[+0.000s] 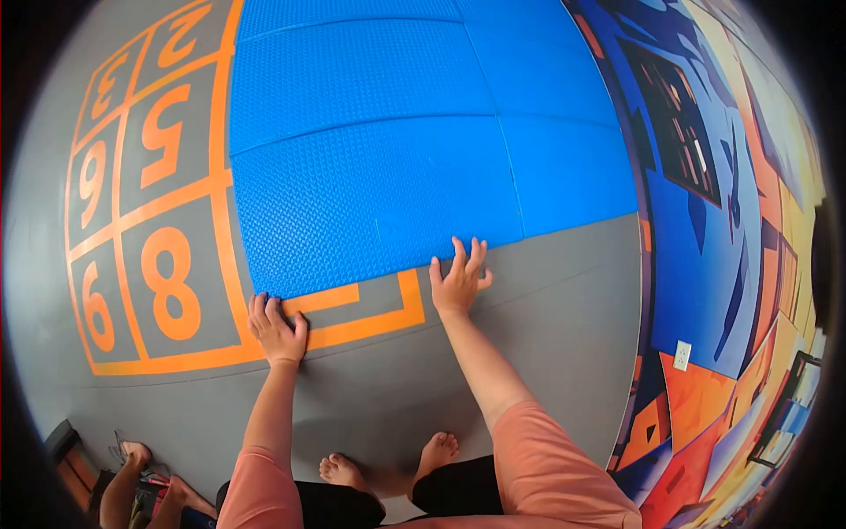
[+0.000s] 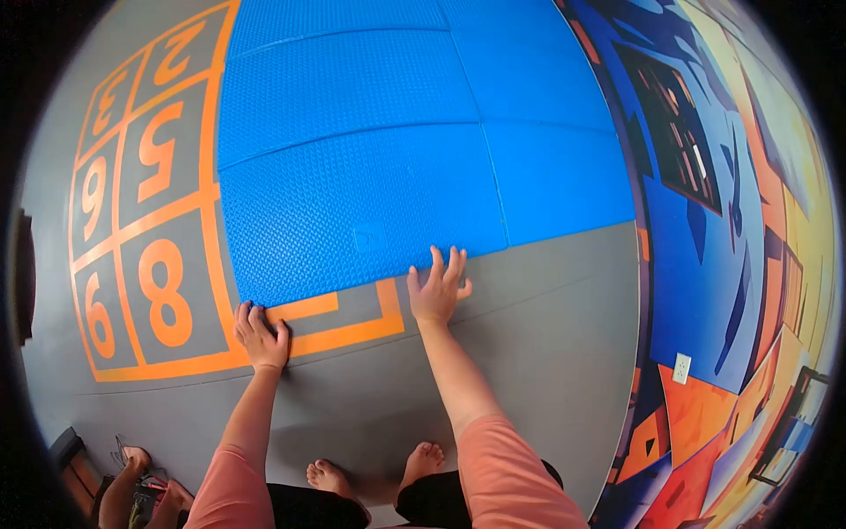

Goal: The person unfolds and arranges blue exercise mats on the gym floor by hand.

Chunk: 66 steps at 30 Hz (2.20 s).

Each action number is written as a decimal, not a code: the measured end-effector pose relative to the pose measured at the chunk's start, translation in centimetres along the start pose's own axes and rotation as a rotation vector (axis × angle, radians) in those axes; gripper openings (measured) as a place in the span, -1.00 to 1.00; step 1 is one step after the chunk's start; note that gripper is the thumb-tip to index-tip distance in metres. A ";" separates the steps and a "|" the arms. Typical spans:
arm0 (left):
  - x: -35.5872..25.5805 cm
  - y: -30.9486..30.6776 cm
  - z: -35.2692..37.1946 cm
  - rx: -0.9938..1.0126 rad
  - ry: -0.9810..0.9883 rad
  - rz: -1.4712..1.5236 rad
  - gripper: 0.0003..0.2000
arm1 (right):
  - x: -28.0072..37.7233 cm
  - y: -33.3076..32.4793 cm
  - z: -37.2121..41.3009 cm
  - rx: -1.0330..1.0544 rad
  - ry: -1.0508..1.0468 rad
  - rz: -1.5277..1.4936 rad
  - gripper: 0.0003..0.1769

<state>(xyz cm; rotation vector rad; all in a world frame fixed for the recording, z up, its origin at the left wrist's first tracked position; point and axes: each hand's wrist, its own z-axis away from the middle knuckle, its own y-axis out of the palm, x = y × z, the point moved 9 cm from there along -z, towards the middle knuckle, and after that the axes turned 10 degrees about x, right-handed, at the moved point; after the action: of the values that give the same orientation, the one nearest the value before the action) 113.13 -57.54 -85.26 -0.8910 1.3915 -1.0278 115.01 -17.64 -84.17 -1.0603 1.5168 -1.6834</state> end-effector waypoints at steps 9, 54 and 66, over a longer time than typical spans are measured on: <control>-1.3 -0.8 -0.7 0.105 -0.019 -0.038 -0.30 | 0.4 0.3 -0.1 0.040 -0.056 0.015 -0.32; -13.2 -12.1 -1.2 0.607 0.309 -0.019 -0.31 | 4.1 -37.2 25.1 0.579 -0.990 -0.412 -0.68; -25.7 -57.1 24.2 0.620 0.311 0.192 -0.52 | 3.9 -41.7 23.8 0.634 -0.666 -0.266 -0.80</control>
<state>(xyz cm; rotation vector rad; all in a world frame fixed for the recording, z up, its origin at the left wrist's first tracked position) 136.73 -54.55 -22.52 -0.1435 1.2602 -1.3781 136.55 -26.73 -42.06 -1.3027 0.3952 -1.5783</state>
